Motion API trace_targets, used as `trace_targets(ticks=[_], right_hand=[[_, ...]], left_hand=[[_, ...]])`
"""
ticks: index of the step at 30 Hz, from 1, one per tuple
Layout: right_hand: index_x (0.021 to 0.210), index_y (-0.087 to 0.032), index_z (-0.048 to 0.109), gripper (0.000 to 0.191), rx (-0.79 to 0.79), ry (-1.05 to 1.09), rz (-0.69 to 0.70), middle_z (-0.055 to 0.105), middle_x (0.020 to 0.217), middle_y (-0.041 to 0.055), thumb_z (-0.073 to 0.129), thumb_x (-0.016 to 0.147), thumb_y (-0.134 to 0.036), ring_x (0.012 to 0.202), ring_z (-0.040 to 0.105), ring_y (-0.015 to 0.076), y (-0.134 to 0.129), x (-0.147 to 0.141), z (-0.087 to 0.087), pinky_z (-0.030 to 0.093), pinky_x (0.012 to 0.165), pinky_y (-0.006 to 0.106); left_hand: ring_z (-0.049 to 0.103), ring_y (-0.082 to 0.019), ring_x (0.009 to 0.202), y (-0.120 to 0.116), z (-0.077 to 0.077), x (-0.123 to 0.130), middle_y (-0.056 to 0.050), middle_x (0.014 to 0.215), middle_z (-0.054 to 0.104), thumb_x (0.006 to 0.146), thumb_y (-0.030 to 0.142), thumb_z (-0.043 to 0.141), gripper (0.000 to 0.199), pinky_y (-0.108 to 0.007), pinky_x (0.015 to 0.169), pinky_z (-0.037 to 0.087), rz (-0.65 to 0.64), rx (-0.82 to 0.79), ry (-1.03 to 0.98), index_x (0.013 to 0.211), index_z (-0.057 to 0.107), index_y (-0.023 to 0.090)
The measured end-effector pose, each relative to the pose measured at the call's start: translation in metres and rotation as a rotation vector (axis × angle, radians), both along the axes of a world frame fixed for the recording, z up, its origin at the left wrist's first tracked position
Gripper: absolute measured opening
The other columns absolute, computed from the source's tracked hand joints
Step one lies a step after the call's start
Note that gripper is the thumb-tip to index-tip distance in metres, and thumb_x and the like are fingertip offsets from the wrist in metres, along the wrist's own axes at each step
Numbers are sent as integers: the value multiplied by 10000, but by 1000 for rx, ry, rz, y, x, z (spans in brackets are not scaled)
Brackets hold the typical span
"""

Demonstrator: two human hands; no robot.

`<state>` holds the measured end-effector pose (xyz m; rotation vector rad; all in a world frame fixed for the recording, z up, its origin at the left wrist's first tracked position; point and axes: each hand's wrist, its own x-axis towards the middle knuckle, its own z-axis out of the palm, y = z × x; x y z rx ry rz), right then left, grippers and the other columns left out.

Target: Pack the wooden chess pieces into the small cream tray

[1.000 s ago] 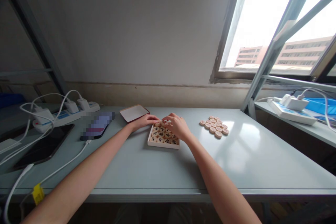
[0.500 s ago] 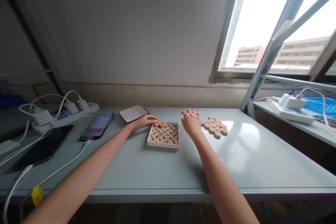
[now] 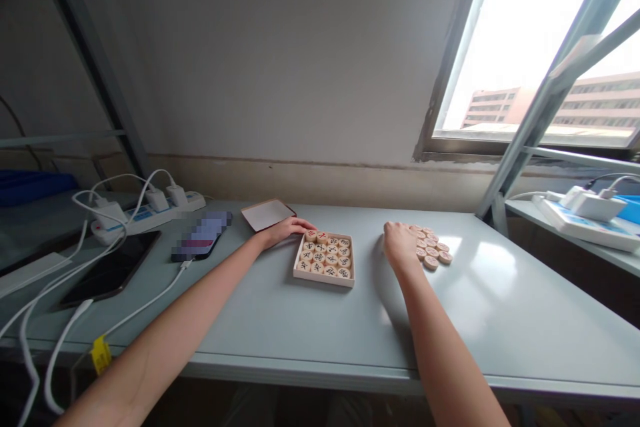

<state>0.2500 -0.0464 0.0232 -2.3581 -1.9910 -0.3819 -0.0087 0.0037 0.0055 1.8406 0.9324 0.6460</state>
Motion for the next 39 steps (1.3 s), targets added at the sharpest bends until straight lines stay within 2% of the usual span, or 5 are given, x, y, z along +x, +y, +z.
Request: trace_targets(ticks=[4, 8, 14, 33, 39], right_hand=[[975, -202, 616, 269, 115, 210, 147, 649, 928, 56, 429, 782, -180, 867, 569, 211, 5, -3, 0, 349, 767, 334], [973, -232, 598, 238, 91, 568, 566, 644, 918, 6, 507, 769, -316, 735, 586, 145, 9, -16, -3, 421, 674, 260], [933, -213, 612, 210, 91, 637, 807, 621, 901, 25, 532, 762, -304, 714, 580, 126, 5, -33, -8, 457, 663, 246], [911, -203, 610, 193, 37, 671, 787, 606, 877, 24, 581, 725, -247, 711, 572, 119, 8, -31, -8, 451, 628, 224], [964, -215, 600, 232, 247, 222, 238, 568, 1034, 70, 471, 772, -197, 947, 500, 221, 8, 9, -2, 361, 764, 358]], left_hand=[[521, -197, 993, 4, -4, -3, -62, 1025, 624, 663, 251, 546, 313, -283, 897, 344, -27, -16, -46, 944, 637, 147], [528, -192, 984, 6, -5, -5, -65, 1026, 622, 667, 232, 548, 321, -283, 886, 355, -61, -12, -76, 966, 627, 147], [525, -184, 984, 6, -5, -4, -63, 1026, 618, 681, 208, 522, 313, -281, 888, 352, -73, 19, -55, 970, 624, 146], [520, -188, 992, -1, 1, -2, -60, 1028, 615, 683, 198, 493, 317, -278, 886, 354, -47, 41, -7, 969, 615, 138], [517, -189, 998, -2, 2, -2, -61, 1032, 611, 683, 203, 495, 315, -276, 886, 354, -43, 26, -8, 968, 613, 138]])
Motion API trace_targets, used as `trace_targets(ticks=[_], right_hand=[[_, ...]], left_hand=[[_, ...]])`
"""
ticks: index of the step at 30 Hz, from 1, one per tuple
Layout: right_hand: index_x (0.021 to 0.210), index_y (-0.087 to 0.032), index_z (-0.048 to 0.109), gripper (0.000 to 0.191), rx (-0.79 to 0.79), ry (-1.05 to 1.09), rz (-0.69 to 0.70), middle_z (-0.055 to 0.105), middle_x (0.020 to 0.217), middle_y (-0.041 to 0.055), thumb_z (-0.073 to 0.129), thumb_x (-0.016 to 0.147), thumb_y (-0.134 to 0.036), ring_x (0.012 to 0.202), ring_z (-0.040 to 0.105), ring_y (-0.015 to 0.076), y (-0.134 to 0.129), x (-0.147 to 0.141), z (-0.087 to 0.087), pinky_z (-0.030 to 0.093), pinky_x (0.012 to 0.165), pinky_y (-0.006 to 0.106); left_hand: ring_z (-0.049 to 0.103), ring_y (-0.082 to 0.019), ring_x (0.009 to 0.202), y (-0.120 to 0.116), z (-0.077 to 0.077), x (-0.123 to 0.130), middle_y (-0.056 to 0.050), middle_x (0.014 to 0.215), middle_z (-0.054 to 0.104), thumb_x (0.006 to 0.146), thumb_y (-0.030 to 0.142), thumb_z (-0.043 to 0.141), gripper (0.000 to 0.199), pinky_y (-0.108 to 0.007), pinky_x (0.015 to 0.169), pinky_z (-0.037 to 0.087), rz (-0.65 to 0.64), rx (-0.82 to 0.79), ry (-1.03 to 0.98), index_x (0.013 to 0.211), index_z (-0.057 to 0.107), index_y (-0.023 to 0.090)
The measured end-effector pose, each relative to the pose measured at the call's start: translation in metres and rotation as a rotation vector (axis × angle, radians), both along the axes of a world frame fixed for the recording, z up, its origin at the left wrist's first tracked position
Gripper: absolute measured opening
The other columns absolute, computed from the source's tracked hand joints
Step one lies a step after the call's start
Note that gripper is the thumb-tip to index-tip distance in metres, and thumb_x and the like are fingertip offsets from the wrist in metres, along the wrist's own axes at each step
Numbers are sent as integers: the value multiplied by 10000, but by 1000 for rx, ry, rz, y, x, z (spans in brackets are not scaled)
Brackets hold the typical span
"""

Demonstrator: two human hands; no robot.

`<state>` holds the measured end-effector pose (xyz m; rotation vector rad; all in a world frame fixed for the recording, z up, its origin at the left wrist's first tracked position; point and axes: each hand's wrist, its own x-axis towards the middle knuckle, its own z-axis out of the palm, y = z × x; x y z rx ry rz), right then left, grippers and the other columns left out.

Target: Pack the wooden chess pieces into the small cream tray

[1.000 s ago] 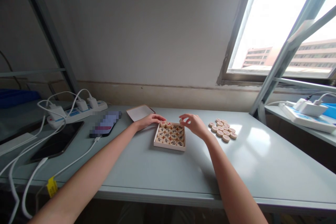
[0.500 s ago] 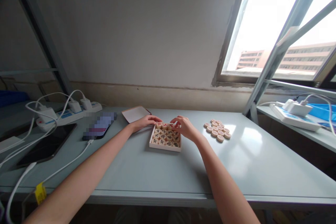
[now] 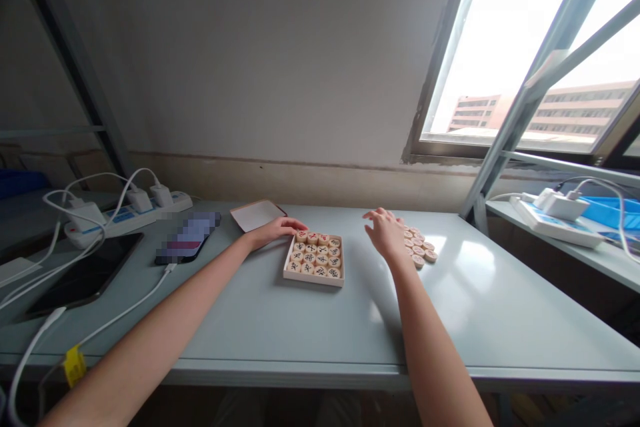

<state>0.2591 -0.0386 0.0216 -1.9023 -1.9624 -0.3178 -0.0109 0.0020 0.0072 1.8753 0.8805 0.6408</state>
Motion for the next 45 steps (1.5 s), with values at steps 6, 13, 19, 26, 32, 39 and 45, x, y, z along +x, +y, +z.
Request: trace_targets(ticks=[6, 13, 19, 26, 32, 39, 45], right_hand=[[766, -139, 655, 219, -322, -119, -387, 623, 875, 138, 437, 755, -138, 860, 536, 263, -4, 18, 1, 330, 683, 365], [779, -236, 629, 263, -138, 100, 46, 628, 869, 41, 482, 750, -453, 844, 521, 233, -7, -3, 8, 325, 752, 386], [802, -246, 624, 297, -232, 263, 478, 605, 845, 12, 544, 687, -508, 760, 524, 163, -3, -13, 5, 385, 657, 271], [823, -261, 625, 253, -267, 178, 484, 603, 851, 1, 554, 694, -466, 774, 528, 161, -2, -20, 2, 382, 663, 274], [942, -262, 584, 275, -235, 153, 447, 620, 852, -3, 548, 714, -411, 769, 544, 160, -1, -26, -1, 364, 713, 308], [976, -273, 570, 266, -173, 114, 243, 608, 985, 17, 469, 776, -415, 873, 540, 198, -4, -12, 5, 343, 780, 358], [1190, -140, 433, 409, -82, 32, -306, 441, 1240, 141, 358, 837, -333, 1144, 366, 269, 11, 20, -13, 287, 865, 470]], left_hand=[[517, -190, 999, 3, -2, 0, -60, 1023, 614, 685, 209, 509, 303, -278, 889, 351, -4, -10, -15, 959, 617, 141], [513, -192, 1004, 7, -5, -2, -60, 1031, 614, 690, 239, 532, 301, -283, 897, 340, -23, -2, -27, 962, 624, 150], [514, -187, 1003, 9, -8, -2, -49, 1030, 615, 692, 246, 522, 303, -272, 890, 346, -41, 10, -28, 966, 622, 160], [519, -183, 996, 13, -11, -3, -48, 1023, 616, 692, 234, 514, 301, -273, 887, 355, -34, 14, -24, 965, 619, 162], [524, -178, 992, 13, -11, -2, -50, 1025, 618, 687, 224, 526, 300, -268, 889, 357, -32, -15, -41, 965, 616, 155], [524, -185, 987, 8, -7, -2, -58, 1013, 620, 685, 223, 528, 305, -277, 883, 356, -34, -5, -40, 966, 615, 146], [522, -186, 992, 5, -5, -1, -64, 1025, 612, 688, 222, 528, 302, -279, 886, 354, -14, -4, -25, 967, 613, 143]])
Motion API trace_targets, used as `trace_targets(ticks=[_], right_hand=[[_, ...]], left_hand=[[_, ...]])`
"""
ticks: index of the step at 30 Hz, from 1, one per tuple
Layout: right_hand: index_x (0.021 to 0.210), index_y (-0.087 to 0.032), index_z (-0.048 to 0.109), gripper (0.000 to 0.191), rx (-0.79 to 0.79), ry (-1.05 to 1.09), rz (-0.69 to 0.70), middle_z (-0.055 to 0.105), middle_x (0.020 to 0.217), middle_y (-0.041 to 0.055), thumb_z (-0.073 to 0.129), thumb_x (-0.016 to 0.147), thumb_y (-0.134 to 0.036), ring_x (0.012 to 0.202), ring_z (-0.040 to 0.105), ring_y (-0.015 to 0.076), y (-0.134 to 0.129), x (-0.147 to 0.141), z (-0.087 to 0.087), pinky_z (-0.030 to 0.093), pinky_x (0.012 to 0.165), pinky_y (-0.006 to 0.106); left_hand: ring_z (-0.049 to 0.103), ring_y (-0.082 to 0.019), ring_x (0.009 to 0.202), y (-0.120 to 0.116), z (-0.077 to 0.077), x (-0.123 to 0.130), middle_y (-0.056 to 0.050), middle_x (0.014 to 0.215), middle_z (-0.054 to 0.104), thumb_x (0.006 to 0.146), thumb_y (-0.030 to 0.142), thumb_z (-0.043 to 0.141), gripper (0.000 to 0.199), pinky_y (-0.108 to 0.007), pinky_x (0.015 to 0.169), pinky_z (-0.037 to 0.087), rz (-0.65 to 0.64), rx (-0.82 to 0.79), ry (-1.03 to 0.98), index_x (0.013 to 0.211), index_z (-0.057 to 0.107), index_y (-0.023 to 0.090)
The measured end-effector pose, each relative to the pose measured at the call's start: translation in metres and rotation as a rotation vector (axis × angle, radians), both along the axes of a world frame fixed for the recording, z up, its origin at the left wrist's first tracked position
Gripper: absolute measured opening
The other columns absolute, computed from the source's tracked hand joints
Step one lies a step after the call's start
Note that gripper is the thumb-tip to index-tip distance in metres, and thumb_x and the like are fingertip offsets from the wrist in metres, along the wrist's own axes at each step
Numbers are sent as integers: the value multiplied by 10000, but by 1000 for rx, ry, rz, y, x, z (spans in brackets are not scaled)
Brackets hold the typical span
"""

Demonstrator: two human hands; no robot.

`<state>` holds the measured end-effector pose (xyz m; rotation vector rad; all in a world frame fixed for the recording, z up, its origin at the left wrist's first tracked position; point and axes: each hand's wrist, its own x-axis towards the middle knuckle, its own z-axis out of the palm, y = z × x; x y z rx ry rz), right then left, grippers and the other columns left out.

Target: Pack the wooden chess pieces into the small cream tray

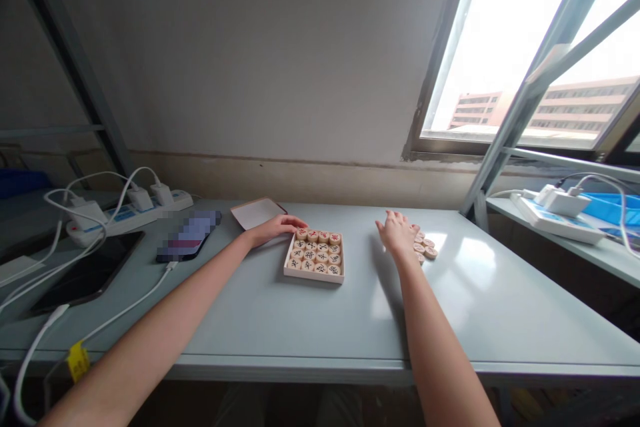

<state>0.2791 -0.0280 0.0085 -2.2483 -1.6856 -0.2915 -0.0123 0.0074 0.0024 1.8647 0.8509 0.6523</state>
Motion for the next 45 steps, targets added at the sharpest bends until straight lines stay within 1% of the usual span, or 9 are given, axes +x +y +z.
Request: trace_targets(ticks=[3, 7, 11, 14, 21, 26, 35, 41, 45], right_hand=[[1216, -101, 407, 468, -61, 60, -100, 373, 1297, 170, 288, 858, -378, 1201, 298, 288, 10, 17, -11, 261, 893, 523], [1092, -136, 537, 397, -133, 56, -73, 503, 1178, 163, 307, 837, -335, 1094, 427, 315, 20, 35, -21, 261, 873, 577], [1005, -160, 607, 352, -85, 28, 46, 591, 1046, 141, 344, 770, -170, 980, 523, 263, 24, 39, -24, 386, 811, 416], [970, -179, 630, 363, -73, 16, 162, 631, 956, 99, 358, 741, -106, 942, 545, 213, 23, 32, -24, 406, 775, 301], [1001, -135, 615, 405, -34, -14, 308, 639, 908, 92, 353, 710, -30, 914, 545, 196, 9, 0, -13, 409, 732, 253], [897, -160, 643, 285, -85, 52, 395, 648, 843, 74, 402, 751, -122, 791, 580, 184, 0, -15, 2, 426, 665, 249], [890, -203, 627, 206, -25, 82, 454, 649, 860, 48, 464, 774, -251, 807, 580, 209, -8, -30, 12, 412, 755, 345], [873, -222, 599, 198, 55, 392, 852, 634, 878, 19, 505, 760, -354, 750, 580, 151, -17, -67, 17, 452, 664, 270], [916, -222, 587, 183, 26, 402, 1010, 622, 859, 13, 527, 759, -295, 700, 571, 126, -25, -91, 13, 448, 630, 240]], left_hand=[[520, -188, 996, 0, -1, -1, -62, 1031, 611, 686, 233, 534, 310, -282, 889, 353, 5, -7, 3, 972, 611, 143], [520, -187, 996, 2, -2, -1, -54, 1039, 610, 681, 229, 534, 306, -273, 877, 362, 1, -12, -1, 966, 615, 152], [539, -183, 954, 2, -4, -2, -50, 994, 630, 676, 187, 508, 296, -270, 840, 385, 10, -34, 12, 942, 631, 149], [542, -180, 950, 3, -4, -2, -43, 982, 637, 677, 191, 512, 296, -268, 840, 386, 9, -41, 6, 944, 636, 157], [552, -180, 929, 0, 0, 0, -44, 940, 651, 655, 168, 533, 272, -271, 836, 395, 62, -58, 3, 900, 647, 145], [552, -180, 936, 0, 0, 1, -43, 938, 652, 646, 159, 545, 269, -273, 846, 393, 59, -58, -16, 894, 647, 145], [552, -175, 944, 2, -1, -1, -46, 975, 641, 664, 184, 546, 286, -271, 852, 387, 24, -73, -18, 935, 632, 148], [552, -182, 940, 3, -2, -1, -55, 980, 639, 660, 175, 535, 302, -278, 848, 386, 13, -49, -8, 944, 630, 141], [547, -180, 942, 6, -5, -2, -56, 988, 634, 664, 188, 536, 305, -272, 850, 380, -6, -9, -8, 952, 627, 141]])
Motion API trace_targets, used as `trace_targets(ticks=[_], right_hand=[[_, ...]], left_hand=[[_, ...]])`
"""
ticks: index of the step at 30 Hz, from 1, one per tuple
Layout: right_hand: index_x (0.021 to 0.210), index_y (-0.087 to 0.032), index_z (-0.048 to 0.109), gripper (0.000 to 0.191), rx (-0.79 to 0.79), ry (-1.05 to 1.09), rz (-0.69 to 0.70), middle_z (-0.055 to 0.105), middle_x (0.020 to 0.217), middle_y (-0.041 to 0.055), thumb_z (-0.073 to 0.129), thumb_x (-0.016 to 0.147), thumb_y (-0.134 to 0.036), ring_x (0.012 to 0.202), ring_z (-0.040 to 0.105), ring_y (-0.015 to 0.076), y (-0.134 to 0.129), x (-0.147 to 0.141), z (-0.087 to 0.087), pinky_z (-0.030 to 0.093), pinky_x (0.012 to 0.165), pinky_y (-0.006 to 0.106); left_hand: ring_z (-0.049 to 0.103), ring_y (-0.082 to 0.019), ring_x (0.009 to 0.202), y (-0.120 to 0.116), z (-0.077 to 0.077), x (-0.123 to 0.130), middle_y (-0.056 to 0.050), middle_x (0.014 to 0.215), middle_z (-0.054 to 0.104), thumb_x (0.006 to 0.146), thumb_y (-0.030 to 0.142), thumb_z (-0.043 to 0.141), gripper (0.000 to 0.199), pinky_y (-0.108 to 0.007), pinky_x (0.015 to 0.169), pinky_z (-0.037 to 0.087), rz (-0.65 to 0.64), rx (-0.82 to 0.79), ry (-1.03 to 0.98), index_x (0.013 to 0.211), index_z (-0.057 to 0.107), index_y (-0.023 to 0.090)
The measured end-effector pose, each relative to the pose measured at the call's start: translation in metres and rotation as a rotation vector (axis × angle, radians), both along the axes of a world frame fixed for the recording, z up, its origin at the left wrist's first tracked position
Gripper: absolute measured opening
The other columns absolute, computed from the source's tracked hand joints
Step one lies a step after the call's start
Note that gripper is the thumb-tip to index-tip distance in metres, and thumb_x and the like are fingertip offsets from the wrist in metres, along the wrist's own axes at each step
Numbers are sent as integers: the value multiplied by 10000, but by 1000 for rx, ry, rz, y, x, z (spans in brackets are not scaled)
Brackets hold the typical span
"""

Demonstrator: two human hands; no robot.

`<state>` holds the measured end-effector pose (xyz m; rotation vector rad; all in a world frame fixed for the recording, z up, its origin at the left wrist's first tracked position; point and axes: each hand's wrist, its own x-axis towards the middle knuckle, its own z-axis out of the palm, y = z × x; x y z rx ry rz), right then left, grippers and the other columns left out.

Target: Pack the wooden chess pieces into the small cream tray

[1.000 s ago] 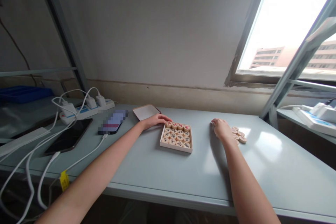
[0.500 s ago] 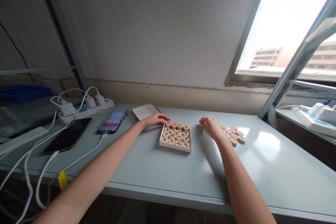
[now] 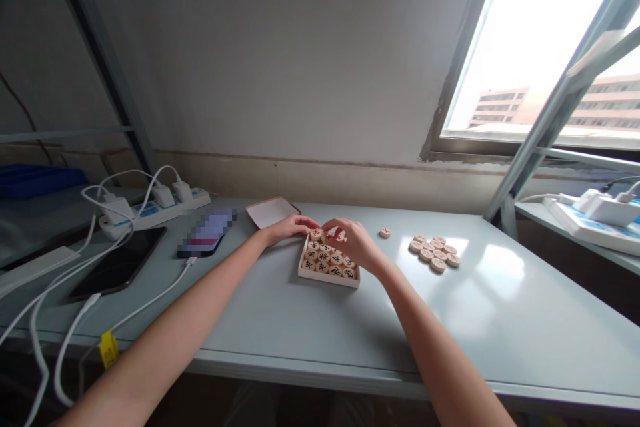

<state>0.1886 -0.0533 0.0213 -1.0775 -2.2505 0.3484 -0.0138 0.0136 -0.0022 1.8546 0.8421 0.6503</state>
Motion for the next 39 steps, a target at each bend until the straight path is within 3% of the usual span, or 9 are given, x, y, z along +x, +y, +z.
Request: trace_targets(ticks=[7, 17, 26, 39], right_hand=[[936, -228, 582, 163, 107, -101, 68, 575, 903, 30, 513, 792, -260, 721, 556, 122, -3, -16, -14, 431, 670, 243], [944, -216, 570, 148, 247, -239, -24, 559, 946, 44, 504, 813, -232, 791, 550, 144, -5, -22, -17, 379, 781, 317], [945, -226, 576, 153, 147, -105, 12, 547, 921, 33, 496, 817, -250, 720, 541, 114, -2, -20, -20, 405, 635, 225], [925, -215, 579, 138, 183, -192, -19, 592, 885, 32, 503, 817, -252, 781, 556, 153, 0, -15, -18, 381, 753, 307]], left_hand=[[547, -170, 932, 3, -3, -1, -48, 976, 635, 672, 180, 521, 303, -257, 837, 382, -13, 23, 4, 956, 619, 142], [543, -176, 939, -3, 3, 1, -53, 976, 631, 680, 195, 519, 295, -259, 838, 379, 30, 65, 46, 951, 620, 134], [539, -174, 949, -3, 2, 0, -59, 996, 623, 690, 195, 510, 308, -256, 845, 375, 17, 45, 46, 974, 608, 131], [528, -172, 985, -2, 2, 0, -49, 1027, 622, 691, 203, 516, 305, -248, 876, 355, -17, 67, 33, 974, 618, 147]])
